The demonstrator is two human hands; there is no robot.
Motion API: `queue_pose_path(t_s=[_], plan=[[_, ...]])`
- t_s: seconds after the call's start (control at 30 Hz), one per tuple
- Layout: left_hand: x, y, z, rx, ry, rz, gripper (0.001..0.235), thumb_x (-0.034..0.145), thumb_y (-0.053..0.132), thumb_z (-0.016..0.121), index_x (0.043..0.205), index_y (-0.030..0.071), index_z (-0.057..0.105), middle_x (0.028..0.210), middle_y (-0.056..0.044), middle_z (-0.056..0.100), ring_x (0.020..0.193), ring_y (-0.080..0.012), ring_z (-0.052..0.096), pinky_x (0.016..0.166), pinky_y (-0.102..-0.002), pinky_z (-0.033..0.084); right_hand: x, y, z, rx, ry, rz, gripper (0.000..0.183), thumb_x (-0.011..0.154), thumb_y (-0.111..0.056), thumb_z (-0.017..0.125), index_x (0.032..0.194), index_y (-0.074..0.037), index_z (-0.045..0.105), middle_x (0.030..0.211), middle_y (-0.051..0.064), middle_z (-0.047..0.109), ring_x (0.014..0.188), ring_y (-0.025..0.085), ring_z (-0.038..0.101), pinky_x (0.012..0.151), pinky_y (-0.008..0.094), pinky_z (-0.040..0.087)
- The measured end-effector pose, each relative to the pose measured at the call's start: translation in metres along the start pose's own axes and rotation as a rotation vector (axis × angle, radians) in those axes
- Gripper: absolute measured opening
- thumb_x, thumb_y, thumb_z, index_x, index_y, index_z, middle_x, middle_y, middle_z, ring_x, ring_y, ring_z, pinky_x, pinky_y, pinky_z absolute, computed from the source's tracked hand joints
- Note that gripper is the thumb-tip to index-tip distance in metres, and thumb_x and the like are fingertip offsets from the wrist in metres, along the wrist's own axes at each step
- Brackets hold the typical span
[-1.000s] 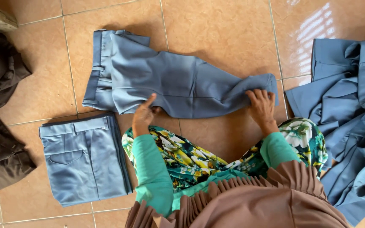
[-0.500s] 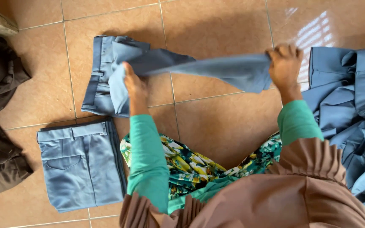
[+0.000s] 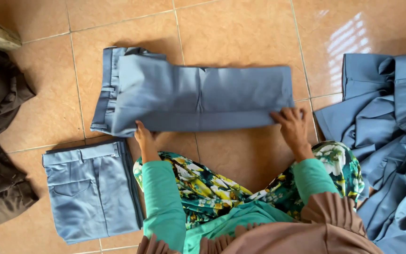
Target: The person sits on a tiled floor and folds several pairs of gray trousers one by one. They smooth each garment, fold the legs together, then fold the trousers into neat rectangles and place them into a growing stack.
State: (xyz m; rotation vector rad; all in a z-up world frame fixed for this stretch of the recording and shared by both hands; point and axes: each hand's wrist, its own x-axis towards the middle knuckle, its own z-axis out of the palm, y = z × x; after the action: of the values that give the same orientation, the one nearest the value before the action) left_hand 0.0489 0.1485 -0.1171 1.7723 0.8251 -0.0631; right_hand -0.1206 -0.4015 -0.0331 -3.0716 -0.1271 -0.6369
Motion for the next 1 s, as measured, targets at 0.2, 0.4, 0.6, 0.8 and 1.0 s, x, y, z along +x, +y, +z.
queue_pose_path(t_s=[0.2, 0.4, 0.6, 0.8, 1.0], plan=[[-0.097, 0.134, -0.053, 0.786, -0.281, -0.054, 0.096, 0.092, 0.075, 0.052, 0.116, -0.016, 0.068, 0.112, -0.032, 0.071, 0.118, -0.0463, 0.063, 0.101, -0.056, 0.050, -0.026, 0.007, -0.006, -0.158, -0.250, 0.161, 0.045, 0.087, -0.009, 0.065, 0.114, -0.044, 0.073, 0.104, -0.010, 0.058, 0.109, 0.015, 0.053, 0.106, 0.043, 0.036], [-0.111, 0.164, -0.024, 0.993, -0.582, 0.394, 0.066, 0.092, 0.068, 0.053, 0.082, 0.008, 0.079, 0.090, -0.016, 0.078, 0.102, -0.0432, 0.070, 0.089, -0.058, 0.052, -0.032, 0.037, -0.011, 0.088, -0.487, 0.428, 0.063, 0.082, -0.003, 0.056, 0.120, -0.050, 0.072, 0.123, -0.008, 0.067, 0.118, 0.023, 0.061, 0.105, 0.054, 0.044], [-0.052, 0.165, 0.131, 0.659, -0.336, 0.918, 0.028, 0.102, 0.021, 0.063, 0.128, 0.025, 0.070, 0.123, -0.002, 0.069, 0.119, -0.0363, 0.062, 0.090, -0.053, 0.058, 0.017, 0.067, 0.047, 0.246, -0.097, 0.610, 0.041, 0.096, -0.013, 0.066, 0.135, -0.027, 0.071, 0.129, 0.007, 0.065, 0.119, 0.034, 0.061, 0.089, 0.055, 0.053], [0.045, 0.134, 0.197, 1.079, -0.039, 1.200, 0.031, 0.097, 0.033, 0.067, 0.129, 0.030, 0.066, 0.133, 0.000, 0.062, 0.137, -0.0270, 0.047, 0.094, -0.047, 0.053, 0.036, 0.085, 0.115, 0.203, 0.200, 0.680, 0.050, 0.094, -0.003, 0.063, 0.136, -0.029, 0.068, 0.123, 0.003, 0.061, 0.110, 0.028, 0.059, 0.087, 0.048, 0.053], [0.084, 0.136, 0.184, 0.908, -0.079, 1.368, 0.013, 0.089, 0.040, 0.078, 0.096, 0.031, 0.072, 0.106, 0.008, 0.059, 0.122, -0.0201, 0.055, 0.092, -0.041, 0.050, 0.046, 0.046, 0.092, 0.069, 0.212, 0.814, 0.045, 0.103, -0.019, 0.062, 0.145, -0.029, 0.050, 0.128, 0.002, 0.051, 0.113, 0.023, 0.050, 0.088, 0.042, 0.039]])
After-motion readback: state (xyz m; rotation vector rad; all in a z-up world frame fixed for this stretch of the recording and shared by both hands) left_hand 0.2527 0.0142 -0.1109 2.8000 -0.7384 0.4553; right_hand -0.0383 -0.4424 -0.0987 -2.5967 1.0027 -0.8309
